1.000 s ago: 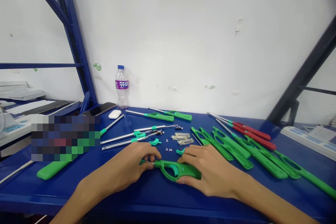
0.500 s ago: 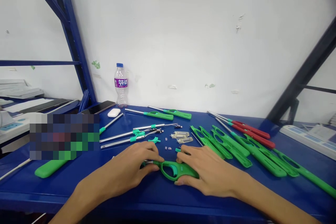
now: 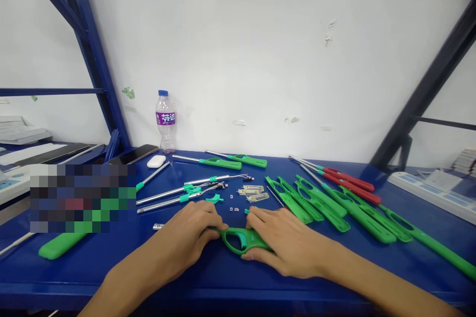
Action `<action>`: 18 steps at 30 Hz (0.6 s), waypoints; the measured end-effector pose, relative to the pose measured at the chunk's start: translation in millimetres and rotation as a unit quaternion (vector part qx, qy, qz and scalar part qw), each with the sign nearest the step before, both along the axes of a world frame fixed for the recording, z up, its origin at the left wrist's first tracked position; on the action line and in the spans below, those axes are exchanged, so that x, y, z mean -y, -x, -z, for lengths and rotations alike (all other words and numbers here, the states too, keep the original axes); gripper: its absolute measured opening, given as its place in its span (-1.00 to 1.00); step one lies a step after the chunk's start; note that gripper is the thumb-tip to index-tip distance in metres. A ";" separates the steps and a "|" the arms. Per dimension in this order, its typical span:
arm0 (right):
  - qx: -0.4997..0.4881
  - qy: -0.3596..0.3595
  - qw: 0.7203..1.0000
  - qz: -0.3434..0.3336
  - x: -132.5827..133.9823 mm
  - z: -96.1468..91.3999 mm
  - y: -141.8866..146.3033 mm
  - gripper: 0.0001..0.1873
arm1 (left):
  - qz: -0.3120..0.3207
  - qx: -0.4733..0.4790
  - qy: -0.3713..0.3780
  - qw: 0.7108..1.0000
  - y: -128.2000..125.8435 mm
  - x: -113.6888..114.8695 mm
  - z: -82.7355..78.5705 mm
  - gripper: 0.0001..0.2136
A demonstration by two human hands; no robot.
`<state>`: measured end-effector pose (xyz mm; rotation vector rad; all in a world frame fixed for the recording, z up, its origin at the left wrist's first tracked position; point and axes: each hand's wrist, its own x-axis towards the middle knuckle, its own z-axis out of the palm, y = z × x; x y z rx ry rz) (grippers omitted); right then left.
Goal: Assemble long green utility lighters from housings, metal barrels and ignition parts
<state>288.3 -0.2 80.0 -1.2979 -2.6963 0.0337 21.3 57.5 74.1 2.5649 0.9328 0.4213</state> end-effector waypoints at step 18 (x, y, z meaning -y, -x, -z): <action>-0.091 0.105 0.989 0.044 -3.0 -3.8 -1.9 -0.55 | -0.063 -0.032 0.030 0.997 26.4 0.0 -20.0 -0.85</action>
